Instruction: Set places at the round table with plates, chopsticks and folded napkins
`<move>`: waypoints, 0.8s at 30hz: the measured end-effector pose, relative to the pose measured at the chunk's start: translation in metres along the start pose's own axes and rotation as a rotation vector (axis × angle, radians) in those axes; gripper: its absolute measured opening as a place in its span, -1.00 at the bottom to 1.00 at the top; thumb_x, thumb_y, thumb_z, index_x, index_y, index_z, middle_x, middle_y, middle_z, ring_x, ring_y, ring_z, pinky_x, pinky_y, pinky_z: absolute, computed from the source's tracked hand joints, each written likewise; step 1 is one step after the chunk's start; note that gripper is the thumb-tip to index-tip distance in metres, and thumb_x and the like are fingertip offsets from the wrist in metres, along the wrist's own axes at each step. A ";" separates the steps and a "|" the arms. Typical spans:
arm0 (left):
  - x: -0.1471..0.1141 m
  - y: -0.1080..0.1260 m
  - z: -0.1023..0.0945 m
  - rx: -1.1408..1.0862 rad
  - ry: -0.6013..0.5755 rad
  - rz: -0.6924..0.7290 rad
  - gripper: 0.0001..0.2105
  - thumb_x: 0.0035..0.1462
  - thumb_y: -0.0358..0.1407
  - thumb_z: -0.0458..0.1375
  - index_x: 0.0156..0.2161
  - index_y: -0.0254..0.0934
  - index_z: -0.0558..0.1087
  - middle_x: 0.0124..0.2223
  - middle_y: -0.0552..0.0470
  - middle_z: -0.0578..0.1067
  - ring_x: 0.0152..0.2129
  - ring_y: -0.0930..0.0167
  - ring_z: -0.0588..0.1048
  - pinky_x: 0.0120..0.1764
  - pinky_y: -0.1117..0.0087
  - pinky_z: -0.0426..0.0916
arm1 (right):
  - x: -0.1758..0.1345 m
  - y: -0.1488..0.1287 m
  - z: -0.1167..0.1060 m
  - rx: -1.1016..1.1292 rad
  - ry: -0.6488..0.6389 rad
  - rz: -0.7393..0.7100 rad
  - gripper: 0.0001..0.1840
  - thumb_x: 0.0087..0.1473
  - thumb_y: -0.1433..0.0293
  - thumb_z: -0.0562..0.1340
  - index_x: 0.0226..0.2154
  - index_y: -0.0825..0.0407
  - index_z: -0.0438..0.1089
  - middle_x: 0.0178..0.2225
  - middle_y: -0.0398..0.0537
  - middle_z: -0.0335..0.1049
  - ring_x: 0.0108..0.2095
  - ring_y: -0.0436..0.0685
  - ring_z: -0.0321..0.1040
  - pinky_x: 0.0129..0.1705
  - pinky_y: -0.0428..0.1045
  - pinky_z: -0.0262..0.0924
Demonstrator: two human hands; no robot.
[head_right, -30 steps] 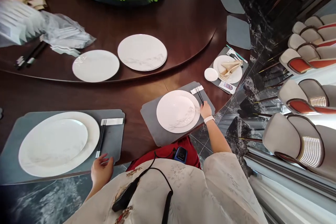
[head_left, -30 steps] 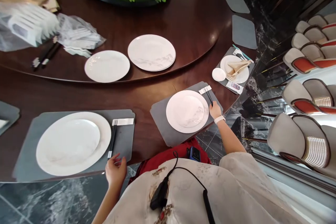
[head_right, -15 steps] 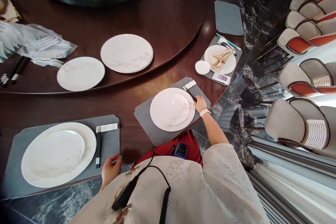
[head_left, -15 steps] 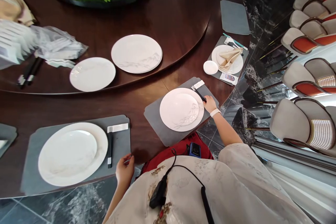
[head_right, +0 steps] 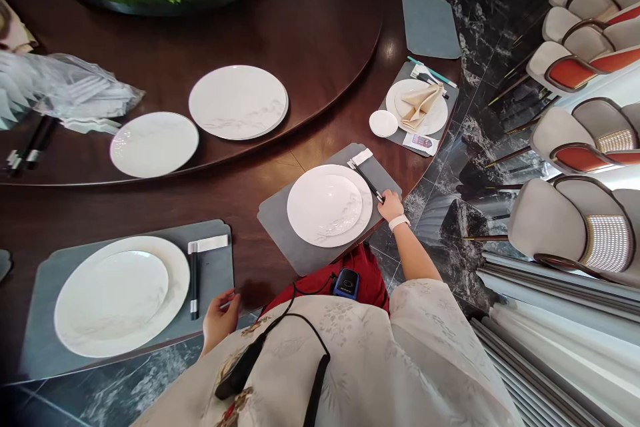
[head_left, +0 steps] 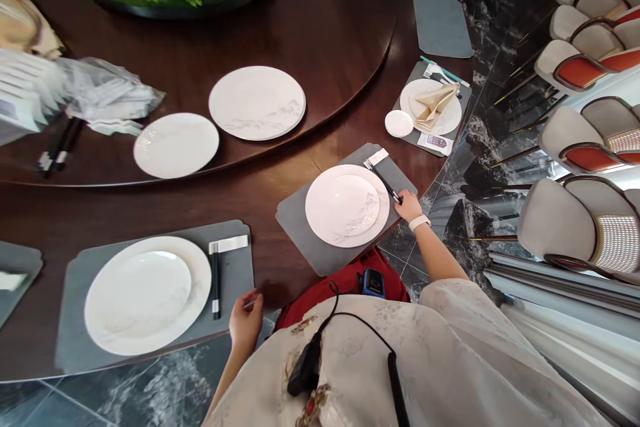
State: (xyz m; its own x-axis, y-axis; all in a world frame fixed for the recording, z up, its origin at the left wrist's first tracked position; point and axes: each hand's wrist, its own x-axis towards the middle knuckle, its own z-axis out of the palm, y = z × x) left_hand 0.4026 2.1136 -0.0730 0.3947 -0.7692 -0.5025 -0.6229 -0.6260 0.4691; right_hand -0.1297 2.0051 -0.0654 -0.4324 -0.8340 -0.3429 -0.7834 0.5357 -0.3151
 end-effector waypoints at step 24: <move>0.008 -0.004 0.005 0.099 -0.144 0.043 -0.52 0.08 0.07 -0.05 -0.03 -0.11 0.47 0.00 -0.12 0.60 -0.16 0.12 0.64 -0.06 0.18 0.50 | 0.016 0.028 0.021 0.178 0.195 -0.111 -0.80 0.14 0.26 0.28 -0.39 0.04 0.38 -0.37 0.02 0.40 -0.28 0.15 0.31 -0.11 0.03 0.27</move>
State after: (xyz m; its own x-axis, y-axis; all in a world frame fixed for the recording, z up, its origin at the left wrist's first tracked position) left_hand 0.4054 2.1109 -0.0822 0.2699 -0.7644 -0.5856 -0.7035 -0.5718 0.4220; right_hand -0.1488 2.0096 -0.0985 -0.4398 -0.8891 -0.1265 -0.7474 0.4405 -0.4974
